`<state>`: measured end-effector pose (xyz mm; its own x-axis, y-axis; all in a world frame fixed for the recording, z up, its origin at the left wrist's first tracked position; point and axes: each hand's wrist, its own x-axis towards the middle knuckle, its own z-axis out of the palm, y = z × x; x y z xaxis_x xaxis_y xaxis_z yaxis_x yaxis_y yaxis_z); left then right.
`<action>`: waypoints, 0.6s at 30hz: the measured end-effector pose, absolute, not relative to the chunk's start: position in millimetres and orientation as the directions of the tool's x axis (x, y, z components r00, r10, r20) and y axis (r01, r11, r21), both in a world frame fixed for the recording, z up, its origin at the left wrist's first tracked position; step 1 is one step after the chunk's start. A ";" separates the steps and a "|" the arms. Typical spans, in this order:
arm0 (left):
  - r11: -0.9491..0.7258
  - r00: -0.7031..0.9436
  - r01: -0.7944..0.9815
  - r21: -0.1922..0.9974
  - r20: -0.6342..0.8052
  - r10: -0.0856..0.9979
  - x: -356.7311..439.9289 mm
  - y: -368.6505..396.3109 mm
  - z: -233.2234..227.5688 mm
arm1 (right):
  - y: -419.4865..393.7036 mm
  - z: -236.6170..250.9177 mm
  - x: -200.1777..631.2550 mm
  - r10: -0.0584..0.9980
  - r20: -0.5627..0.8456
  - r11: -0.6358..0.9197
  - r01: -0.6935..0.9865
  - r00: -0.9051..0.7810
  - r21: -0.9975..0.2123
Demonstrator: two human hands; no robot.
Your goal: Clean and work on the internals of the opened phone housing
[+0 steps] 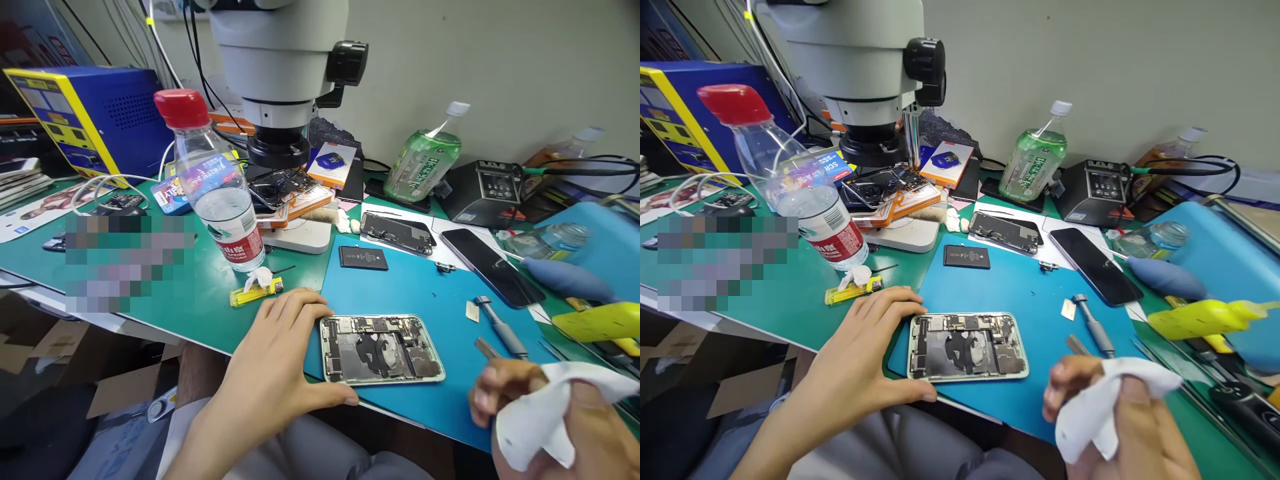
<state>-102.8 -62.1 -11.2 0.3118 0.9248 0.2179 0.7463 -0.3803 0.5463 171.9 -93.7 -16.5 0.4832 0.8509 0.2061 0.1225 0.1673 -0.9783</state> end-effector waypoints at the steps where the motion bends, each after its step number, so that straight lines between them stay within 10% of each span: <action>1: -0.372 0.310 0.748 0.549 0.207 0.928 -102.5 -62.1 -10.8 | -94.9 -18.4 174.8 0.851 0.161 0.161 0.042 0.499 -0.986; 18: -0.389 0.319 0.738 0.551 0.223 0.921 -105.6 -67.9 -8.5 | -96.7 7.9 181.0 0.961 -0.015 0.075 -0.314 0.275 -0.947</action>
<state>-105.6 -67.9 -8.5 0.3190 0.9212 0.2229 0.7384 -0.3890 0.5508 181.0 -96.7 7.9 0.2754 0.9612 -0.0154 -0.3137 0.0748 -0.9466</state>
